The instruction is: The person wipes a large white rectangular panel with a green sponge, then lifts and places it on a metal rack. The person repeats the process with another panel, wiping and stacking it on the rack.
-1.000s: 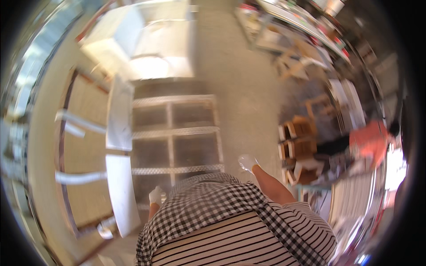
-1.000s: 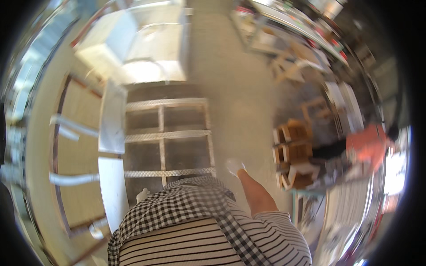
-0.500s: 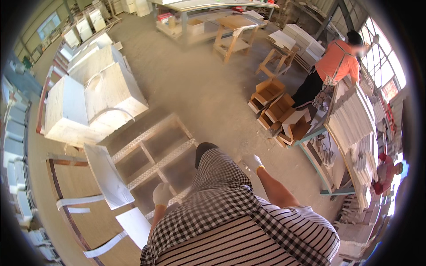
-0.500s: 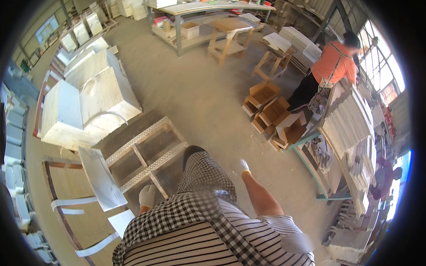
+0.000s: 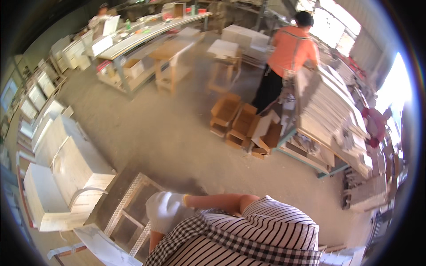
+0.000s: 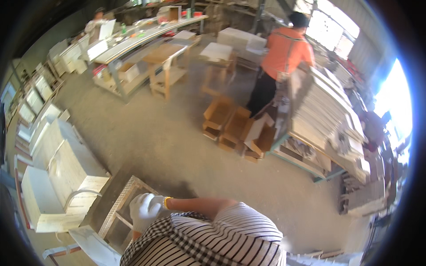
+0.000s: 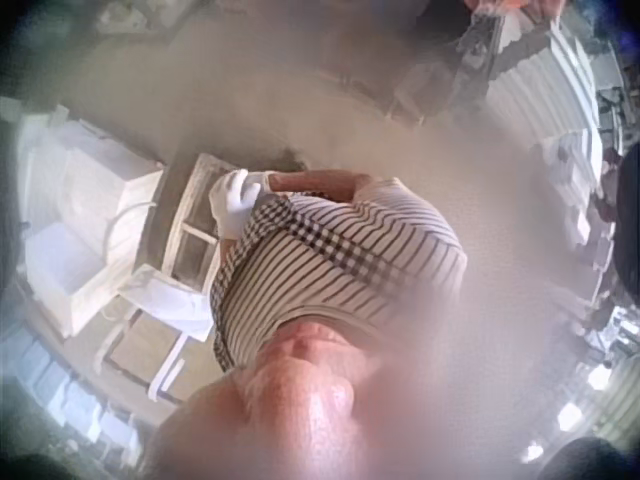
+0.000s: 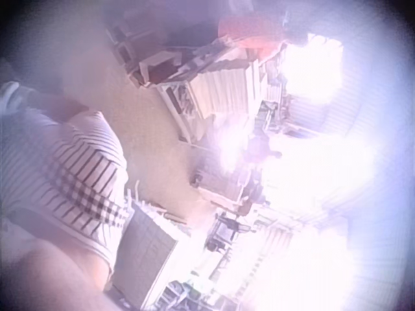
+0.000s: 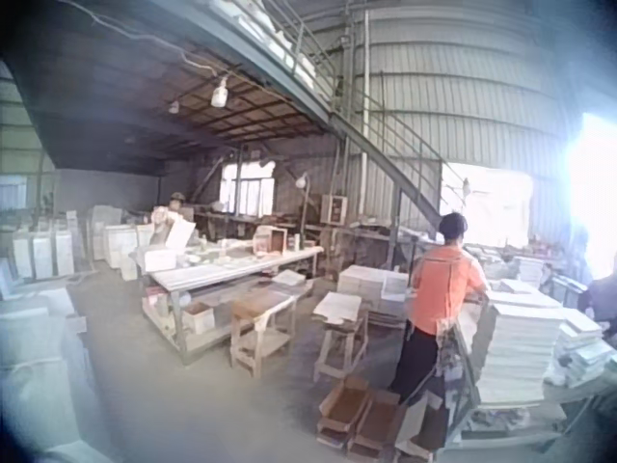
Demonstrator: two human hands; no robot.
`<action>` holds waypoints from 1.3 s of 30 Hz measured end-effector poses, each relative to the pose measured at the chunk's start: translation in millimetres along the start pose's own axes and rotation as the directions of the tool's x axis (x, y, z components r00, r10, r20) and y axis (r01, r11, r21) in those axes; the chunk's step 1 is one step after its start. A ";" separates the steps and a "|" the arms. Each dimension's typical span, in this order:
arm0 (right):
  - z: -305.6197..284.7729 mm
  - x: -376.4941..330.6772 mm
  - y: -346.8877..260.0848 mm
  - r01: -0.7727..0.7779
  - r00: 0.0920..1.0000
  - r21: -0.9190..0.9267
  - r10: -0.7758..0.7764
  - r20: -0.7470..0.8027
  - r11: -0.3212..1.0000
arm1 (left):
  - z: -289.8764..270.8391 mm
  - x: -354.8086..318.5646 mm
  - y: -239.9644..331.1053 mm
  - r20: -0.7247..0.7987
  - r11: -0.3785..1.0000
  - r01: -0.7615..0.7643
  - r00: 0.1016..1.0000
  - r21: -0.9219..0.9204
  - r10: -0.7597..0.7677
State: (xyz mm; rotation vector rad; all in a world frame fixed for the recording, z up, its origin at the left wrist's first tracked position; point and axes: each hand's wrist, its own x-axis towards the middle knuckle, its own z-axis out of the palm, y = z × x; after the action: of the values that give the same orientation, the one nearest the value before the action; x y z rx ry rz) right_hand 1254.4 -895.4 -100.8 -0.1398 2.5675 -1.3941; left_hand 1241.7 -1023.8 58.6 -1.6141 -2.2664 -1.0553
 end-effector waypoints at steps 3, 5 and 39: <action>-48.5 8.4 27.7 -0.095 0.993 0.110 0.086 0.084 0.989 | 40.9 46.7 -9.9 0.020 0.992 0.024 1.000 -0.125 -0.021; -85.1 4.8 43.0 -0.133 0.985 0.131 0.116 0.131 0.982 | 57.3 71.9 -19.1 0.133 0.977 -0.127 0.980 -0.173 0.151; -437.5 311.9 244.6 -0.528 0.832 -0.176 0.548 0.087 0.830 | 122.9 250.8 -394.1 0.433 0.281 0.959 0.267 -0.033 -0.861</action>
State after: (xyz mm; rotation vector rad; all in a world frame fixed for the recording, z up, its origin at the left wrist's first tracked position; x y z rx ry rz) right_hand 853.8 -462.2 -119.6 0.4296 2.3280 -0.9467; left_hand 826.0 -821.1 -80.7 -0.2174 -3.5749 -1.4161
